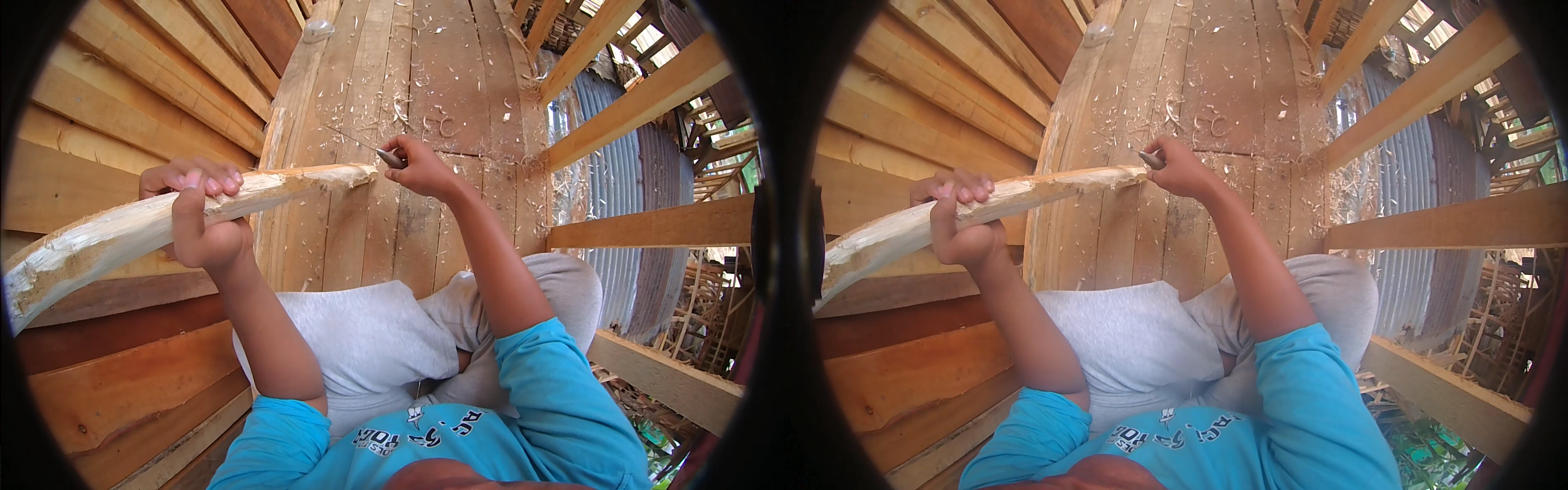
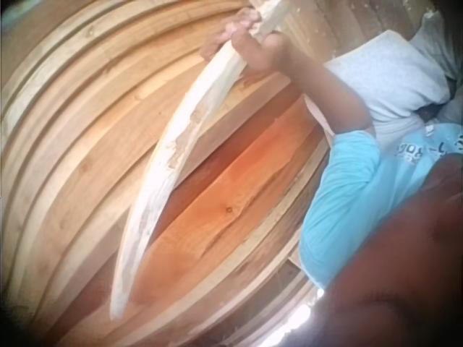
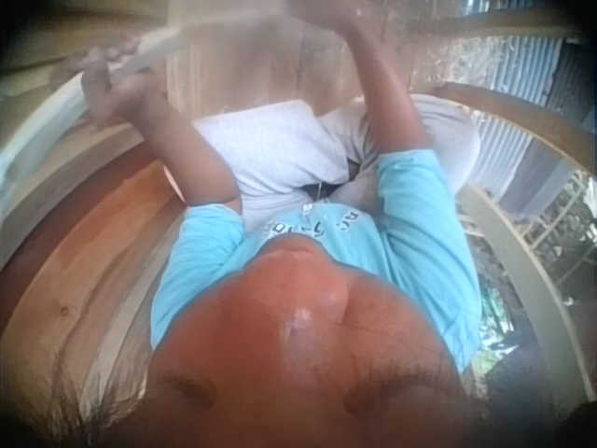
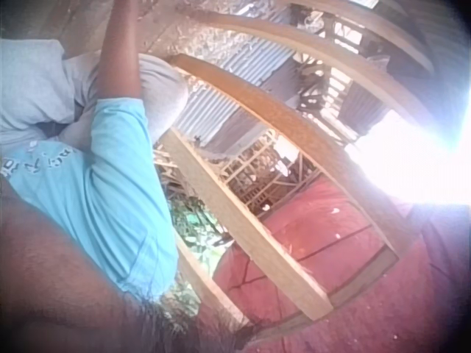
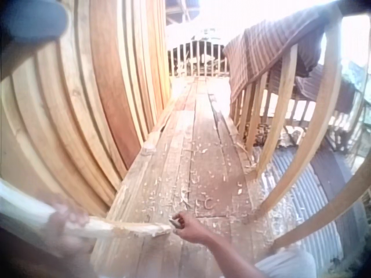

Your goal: The person is carving a long piece of wood using a knife. They are seated on the floor and methodically shave off thin layers of wood, creating shavings that fall onto the floor.

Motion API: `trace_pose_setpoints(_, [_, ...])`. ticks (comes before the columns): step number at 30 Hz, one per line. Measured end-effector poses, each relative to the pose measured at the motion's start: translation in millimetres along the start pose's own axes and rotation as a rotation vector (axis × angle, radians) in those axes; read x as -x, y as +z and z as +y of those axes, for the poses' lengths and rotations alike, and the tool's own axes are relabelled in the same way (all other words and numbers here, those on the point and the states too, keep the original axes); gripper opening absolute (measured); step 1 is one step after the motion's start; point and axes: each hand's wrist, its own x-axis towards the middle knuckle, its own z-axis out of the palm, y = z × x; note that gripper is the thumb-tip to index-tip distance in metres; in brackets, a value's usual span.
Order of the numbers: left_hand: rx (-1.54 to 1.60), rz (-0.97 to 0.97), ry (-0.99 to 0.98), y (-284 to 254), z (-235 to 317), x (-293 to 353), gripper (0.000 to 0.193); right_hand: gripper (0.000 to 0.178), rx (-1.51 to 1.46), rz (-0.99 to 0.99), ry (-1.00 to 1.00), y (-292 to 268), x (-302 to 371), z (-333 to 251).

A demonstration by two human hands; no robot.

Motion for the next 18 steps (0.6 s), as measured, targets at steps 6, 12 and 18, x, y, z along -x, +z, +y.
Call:
trace_pose_setpoints(6, [0.024, 0.032, -0.042, -1.7, -3.1, -5.1, 0.011, 0.028, 0.032, 0.006, -0.015, 5.5, -1.5, -11.1])
trace_pose_setpoints(12, [0.022, 0.085, -0.048, -8.1, -4.3, -8.9, 0.012, 0.025, 0.13, -0.04, -0.12, 19.0, 10.6, -38.6])
trace_pose_setpoints(18, [0.016, -0.035, -0.04, -12.1, -5.7, -11.1, 0.009, 0.022, 0.108, -0.023, -0.113, 25.2, 32.1, -71.7])
